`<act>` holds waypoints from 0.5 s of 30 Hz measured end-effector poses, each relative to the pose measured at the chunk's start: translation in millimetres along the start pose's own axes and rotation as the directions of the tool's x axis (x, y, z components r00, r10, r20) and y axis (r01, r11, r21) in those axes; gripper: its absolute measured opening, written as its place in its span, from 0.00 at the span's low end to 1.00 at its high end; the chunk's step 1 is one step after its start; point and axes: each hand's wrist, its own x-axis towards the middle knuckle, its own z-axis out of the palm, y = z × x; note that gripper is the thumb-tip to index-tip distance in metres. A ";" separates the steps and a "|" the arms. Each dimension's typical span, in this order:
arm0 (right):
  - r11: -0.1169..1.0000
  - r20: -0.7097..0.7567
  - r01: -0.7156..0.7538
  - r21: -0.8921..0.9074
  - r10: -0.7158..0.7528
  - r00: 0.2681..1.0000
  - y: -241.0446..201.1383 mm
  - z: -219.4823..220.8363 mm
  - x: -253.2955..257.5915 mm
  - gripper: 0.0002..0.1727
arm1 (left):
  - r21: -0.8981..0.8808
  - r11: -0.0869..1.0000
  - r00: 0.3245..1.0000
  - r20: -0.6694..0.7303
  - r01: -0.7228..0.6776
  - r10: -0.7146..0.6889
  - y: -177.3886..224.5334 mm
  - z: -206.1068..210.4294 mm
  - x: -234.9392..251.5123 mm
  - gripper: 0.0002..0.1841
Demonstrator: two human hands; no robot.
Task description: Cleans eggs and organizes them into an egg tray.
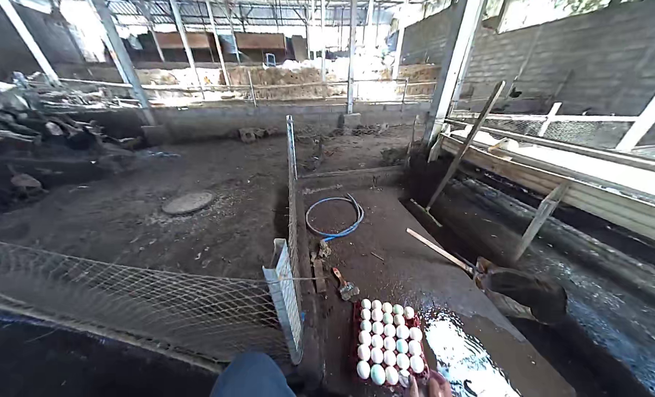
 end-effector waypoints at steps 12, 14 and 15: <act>0.994 0.179 0.054 -0.090 -0.037 0.983 -7.4 -3.6 -6.8 0.27 | -0.225 0.972 0.989 0.110 -0.073 0.100 -161.7 25.9 100.3 0.34; 1.000 0.142 0.003 -0.018 -0.001 0.990 4.2 -10.0 2.3 0.29 | -0.176 0.983 0.984 0.165 -0.040 0.070 -159.6 25.6 95.9 0.35; 0.998 0.089 -0.060 0.023 0.058 0.994 6.0 -11.8 9.0 0.29 | -0.128 0.991 0.982 0.181 -0.025 0.048 -159.6 26.3 94.3 0.36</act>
